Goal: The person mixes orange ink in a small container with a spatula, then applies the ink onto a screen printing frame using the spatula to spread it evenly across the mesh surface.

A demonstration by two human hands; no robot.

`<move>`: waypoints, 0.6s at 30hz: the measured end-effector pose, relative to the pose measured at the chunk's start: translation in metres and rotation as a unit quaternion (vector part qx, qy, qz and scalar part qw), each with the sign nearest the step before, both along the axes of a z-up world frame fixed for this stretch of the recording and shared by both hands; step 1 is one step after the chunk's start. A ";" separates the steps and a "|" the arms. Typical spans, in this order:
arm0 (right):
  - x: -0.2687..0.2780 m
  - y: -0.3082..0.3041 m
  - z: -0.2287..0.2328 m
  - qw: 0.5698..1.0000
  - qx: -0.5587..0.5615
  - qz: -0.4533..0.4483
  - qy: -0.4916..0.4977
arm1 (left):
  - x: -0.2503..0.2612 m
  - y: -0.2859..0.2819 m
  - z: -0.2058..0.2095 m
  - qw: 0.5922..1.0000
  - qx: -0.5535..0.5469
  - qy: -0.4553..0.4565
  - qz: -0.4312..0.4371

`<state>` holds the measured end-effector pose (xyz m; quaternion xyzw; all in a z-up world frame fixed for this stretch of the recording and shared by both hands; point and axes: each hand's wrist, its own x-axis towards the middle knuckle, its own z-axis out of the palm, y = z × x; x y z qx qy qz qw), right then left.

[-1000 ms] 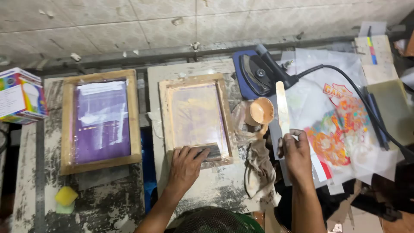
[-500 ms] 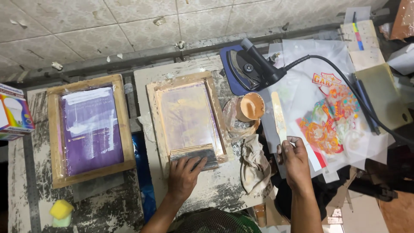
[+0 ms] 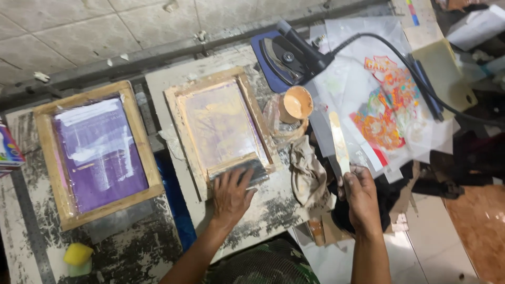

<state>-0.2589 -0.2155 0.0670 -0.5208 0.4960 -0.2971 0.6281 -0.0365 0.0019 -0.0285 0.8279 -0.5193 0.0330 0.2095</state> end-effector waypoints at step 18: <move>0.007 -0.077 0.018 0.980 -0.108 0.086 0.144 | 0.050 -0.160 0.027 0.967 -0.033 0.251 0.042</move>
